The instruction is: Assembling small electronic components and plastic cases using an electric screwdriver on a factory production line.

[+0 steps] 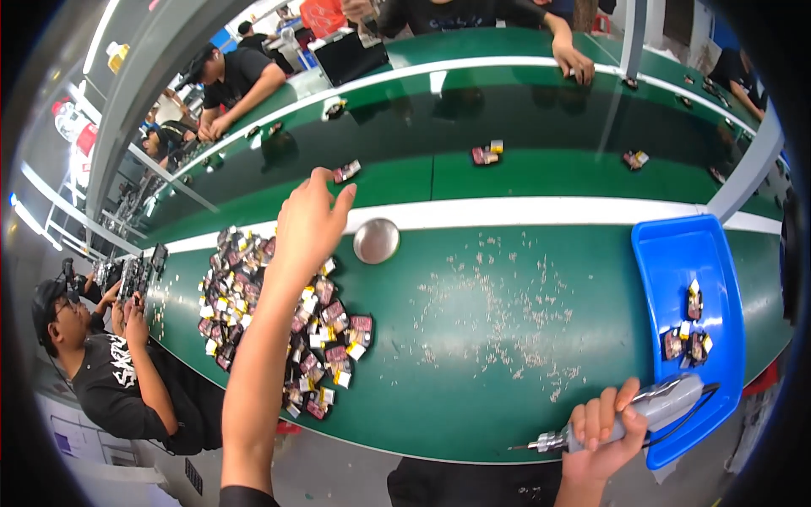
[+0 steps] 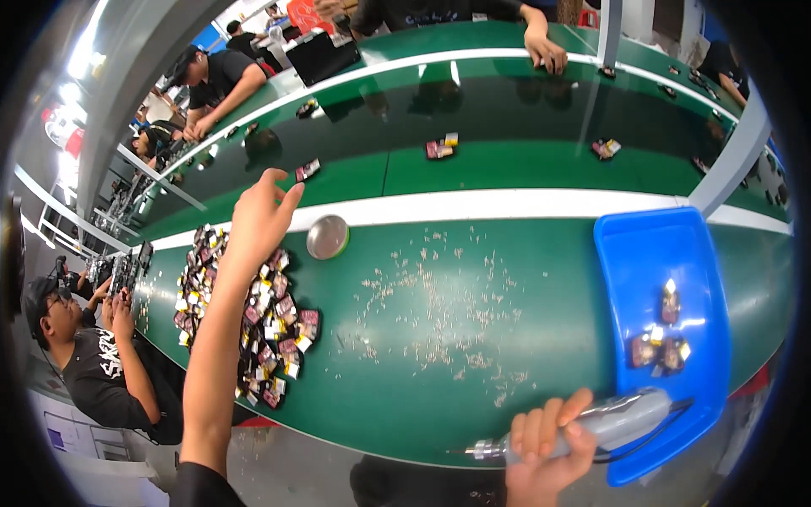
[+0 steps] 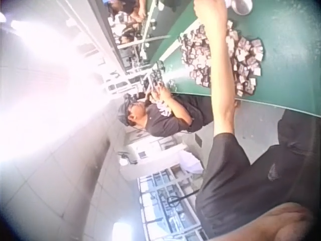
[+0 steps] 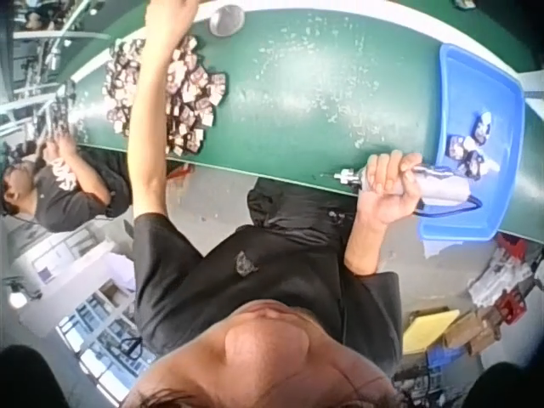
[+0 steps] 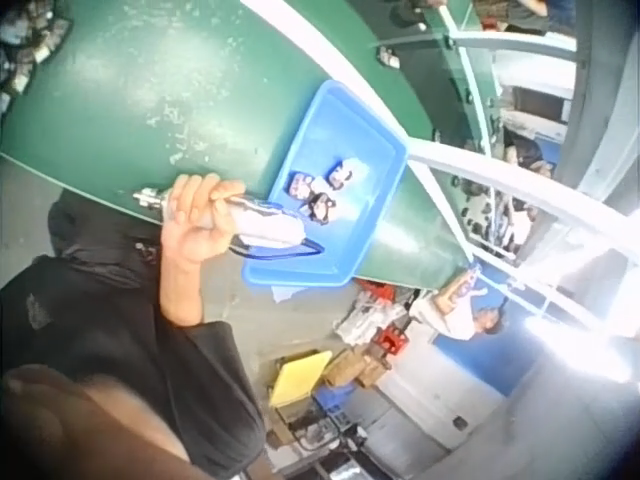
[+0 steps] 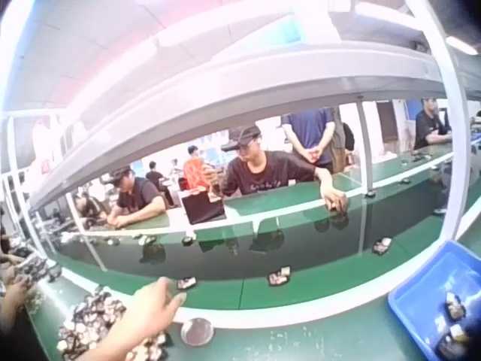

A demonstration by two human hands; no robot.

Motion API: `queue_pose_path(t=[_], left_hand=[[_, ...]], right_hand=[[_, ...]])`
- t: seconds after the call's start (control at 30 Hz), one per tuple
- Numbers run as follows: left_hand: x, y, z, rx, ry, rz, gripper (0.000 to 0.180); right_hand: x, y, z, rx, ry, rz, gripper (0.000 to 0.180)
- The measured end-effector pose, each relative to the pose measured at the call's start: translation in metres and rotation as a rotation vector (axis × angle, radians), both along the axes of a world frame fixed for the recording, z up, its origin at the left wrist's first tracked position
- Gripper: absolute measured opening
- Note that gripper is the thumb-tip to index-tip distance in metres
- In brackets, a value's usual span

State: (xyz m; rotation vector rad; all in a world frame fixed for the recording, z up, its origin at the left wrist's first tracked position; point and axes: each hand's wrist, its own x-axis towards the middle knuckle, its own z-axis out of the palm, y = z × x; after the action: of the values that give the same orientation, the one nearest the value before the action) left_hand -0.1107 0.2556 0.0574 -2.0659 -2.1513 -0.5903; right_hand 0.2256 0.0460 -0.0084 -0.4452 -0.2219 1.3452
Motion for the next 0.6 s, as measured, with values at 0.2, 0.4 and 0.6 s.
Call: queue_pose_path(t=[0.2, 0.4, 0.6], left_hand=[[-0.031, 0.094, -0.048, -0.248, 0.208, 0.222, 0.056], [-0.067, 0.099, -0.07, -0.087, 0.465, 0.001, 0.024], [0.019, 0.01, -0.027, 0.085, 0.005, -0.471, 0.038]], right_hand=[[-0.007, -0.012, 0.001, 0.081, -0.048, 0.108, 0.012], [-0.006, -0.012, 0.008, 0.046, 0.031, 0.209, 0.01], [-0.001, -0.008, -0.003, 0.027, -0.083, 0.168, 0.014]])
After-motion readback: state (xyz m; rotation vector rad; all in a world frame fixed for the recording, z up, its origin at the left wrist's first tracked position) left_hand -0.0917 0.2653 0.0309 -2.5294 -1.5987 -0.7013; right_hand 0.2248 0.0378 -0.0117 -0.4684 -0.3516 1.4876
